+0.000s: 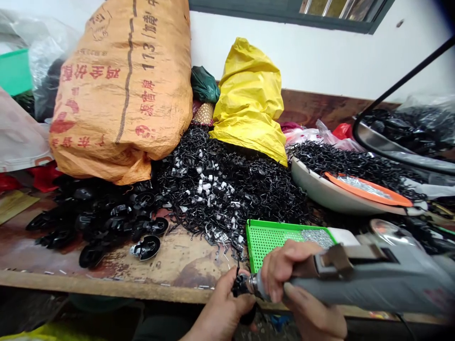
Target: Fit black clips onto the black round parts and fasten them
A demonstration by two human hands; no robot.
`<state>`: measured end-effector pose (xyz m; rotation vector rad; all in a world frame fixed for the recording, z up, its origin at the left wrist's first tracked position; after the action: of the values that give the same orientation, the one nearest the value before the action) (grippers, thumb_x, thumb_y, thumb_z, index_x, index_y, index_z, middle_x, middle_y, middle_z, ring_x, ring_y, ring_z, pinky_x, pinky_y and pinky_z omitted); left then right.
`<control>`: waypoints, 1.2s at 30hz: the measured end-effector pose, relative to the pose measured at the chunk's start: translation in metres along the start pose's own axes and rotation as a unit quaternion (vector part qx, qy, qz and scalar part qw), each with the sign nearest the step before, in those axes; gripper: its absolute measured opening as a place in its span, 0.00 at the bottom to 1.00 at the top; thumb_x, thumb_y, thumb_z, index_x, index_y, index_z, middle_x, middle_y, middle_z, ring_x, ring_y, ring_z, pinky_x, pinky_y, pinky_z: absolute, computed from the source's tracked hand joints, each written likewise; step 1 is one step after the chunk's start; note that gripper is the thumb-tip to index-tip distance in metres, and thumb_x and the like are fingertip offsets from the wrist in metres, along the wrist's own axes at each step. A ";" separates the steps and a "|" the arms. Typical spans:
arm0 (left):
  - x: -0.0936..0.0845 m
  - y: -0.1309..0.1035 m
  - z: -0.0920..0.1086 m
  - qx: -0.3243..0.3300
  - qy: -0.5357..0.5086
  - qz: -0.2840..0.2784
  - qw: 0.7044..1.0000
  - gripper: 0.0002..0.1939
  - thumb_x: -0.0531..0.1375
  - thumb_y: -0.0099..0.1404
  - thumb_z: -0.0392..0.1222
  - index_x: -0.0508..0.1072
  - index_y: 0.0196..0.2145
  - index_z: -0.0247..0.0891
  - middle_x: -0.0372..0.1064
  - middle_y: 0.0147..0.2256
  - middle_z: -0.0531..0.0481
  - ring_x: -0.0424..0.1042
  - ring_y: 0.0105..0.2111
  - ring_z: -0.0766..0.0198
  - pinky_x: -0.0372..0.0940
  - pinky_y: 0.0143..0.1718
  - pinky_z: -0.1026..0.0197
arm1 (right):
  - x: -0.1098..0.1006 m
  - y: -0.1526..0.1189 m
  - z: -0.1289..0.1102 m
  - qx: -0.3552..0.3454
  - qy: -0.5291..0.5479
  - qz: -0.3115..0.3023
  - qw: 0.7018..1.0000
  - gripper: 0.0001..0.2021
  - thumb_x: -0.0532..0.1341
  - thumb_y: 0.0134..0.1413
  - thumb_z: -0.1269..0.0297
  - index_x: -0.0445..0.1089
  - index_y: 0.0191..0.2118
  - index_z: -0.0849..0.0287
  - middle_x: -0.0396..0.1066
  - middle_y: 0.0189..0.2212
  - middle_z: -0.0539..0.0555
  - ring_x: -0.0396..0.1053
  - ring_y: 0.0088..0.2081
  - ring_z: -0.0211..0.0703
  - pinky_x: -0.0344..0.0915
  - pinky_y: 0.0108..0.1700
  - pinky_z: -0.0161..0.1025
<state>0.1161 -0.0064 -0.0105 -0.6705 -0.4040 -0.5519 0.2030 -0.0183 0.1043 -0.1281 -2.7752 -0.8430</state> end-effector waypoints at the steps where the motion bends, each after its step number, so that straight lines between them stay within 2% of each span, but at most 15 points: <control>1: 0.001 0.000 0.000 0.000 0.002 -0.006 1.000 0.12 0.60 0.41 0.36 0.62 0.26 0.38 0.56 0.18 0.58 0.59 0.18 0.68 0.57 0.16 0.65 | 0.001 -0.002 -0.002 -0.005 -0.006 -0.014 1.000 0.11 0.56 0.45 0.68 0.59 0.38 0.51 0.60 0.22 0.47 0.61 0.18 0.35 0.61 0.18 0.36; 5: 0.005 -0.002 0.000 -0.029 0.015 -0.029 0.999 0.11 0.59 0.40 0.32 0.63 0.25 0.37 0.57 0.17 0.58 0.57 0.14 0.70 0.55 0.14 0.66 | -0.004 -0.003 -0.006 -0.009 -0.002 -0.029 1.000 0.10 0.58 0.42 0.65 0.62 0.35 0.52 0.61 0.19 0.47 0.60 0.14 0.33 0.60 0.15 0.35; 7: 0.003 -0.003 0.004 -0.032 0.004 -0.015 0.999 0.10 0.57 0.41 0.31 0.64 0.26 0.37 0.59 0.19 0.56 0.59 0.16 0.69 0.55 0.14 0.67 | -0.014 0.001 -0.006 -0.005 0.020 -0.016 1.000 0.12 0.57 0.43 0.63 0.62 0.38 0.52 0.62 0.22 0.48 0.59 0.13 0.32 0.59 0.13 0.34; 9: -0.004 -0.003 0.009 -0.017 -0.018 0.024 0.999 0.11 0.56 0.42 0.31 0.65 0.28 0.37 0.62 0.22 0.54 0.61 0.19 0.68 0.56 0.16 0.67 | -0.034 0.010 -0.005 0.005 0.007 0.029 1.000 0.14 0.58 0.42 0.64 0.62 0.40 0.53 0.64 0.26 0.50 0.60 0.14 0.32 0.59 0.13 0.34; 11: -0.013 -0.001 0.013 0.003 -0.042 0.059 0.997 0.13 0.57 0.43 0.32 0.65 0.31 0.37 0.64 0.22 0.53 0.63 0.21 0.66 0.58 0.18 0.66 | -0.062 0.019 -0.004 0.007 -0.057 0.109 0.992 0.15 0.60 0.40 0.68 0.63 0.39 0.55 0.65 0.29 0.51 0.62 0.17 0.33 0.60 0.17 0.35; 14: -0.022 0.003 0.013 0.022 -0.071 0.075 0.994 0.16 0.59 0.43 0.33 0.65 0.34 0.37 0.65 0.20 0.53 0.65 0.22 0.64 0.60 0.24 0.63 | -0.104 0.028 -0.001 -0.031 -0.147 0.227 0.962 0.16 0.61 0.36 0.73 0.64 0.37 0.57 0.67 0.29 0.50 0.63 0.19 0.34 0.61 0.20 0.36; 18: -0.023 0.007 0.010 0.026 -0.074 0.076 0.994 0.16 0.61 0.42 0.35 0.66 0.33 0.37 0.67 0.20 0.52 0.66 0.23 0.62 0.61 0.24 0.61 | -0.135 0.034 0.014 -0.061 -0.192 0.289 0.936 0.17 0.61 0.35 0.72 0.64 0.37 0.59 0.67 0.28 0.49 0.62 0.17 0.32 0.61 0.20 0.36; 21: -0.021 0.004 0.011 0.019 -0.070 0.092 0.993 0.17 0.61 0.42 0.35 0.67 0.33 0.37 0.66 0.20 0.51 0.66 0.23 0.62 0.60 0.24 0.62 | -0.142 0.035 0.024 -0.060 -0.204 0.291 0.933 0.17 0.61 0.36 0.71 0.63 0.38 0.59 0.67 0.29 0.49 0.62 0.17 0.32 0.62 0.20 0.36; 26: -0.018 -0.001 0.016 0.015 -0.078 0.105 0.991 0.18 0.62 0.41 0.34 0.67 0.34 0.36 0.67 0.21 0.52 0.66 0.23 0.64 0.60 0.24 0.64 | -0.141 0.033 0.032 -0.043 -0.203 0.275 0.939 0.18 0.61 0.37 0.70 0.62 0.39 0.57 0.67 0.30 0.49 0.63 0.18 0.32 0.63 0.20 0.36; 36: -0.017 -0.001 0.015 0.015 -0.081 0.107 0.991 0.17 0.61 0.43 0.34 0.67 0.34 0.36 0.66 0.22 0.51 0.67 0.25 0.62 0.61 0.25 0.63 | -0.139 0.031 0.033 -0.043 -0.203 0.269 0.941 0.17 0.60 0.37 0.72 0.63 0.39 0.57 0.67 0.30 0.49 0.63 0.18 0.32 0.62 0.21 0.37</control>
<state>0.0989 0.0091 -0.0077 -0.7220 -0.4856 -0.2882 0.3360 0.0237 0.0594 -1.1345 -2.8136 -0.8551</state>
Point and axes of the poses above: each hand's wrist, its own y-axis towards the middle knuckle, its own x-axis out of the palm, z = x × y, the point moved 5 cm from there along y, towards the middle knuckle
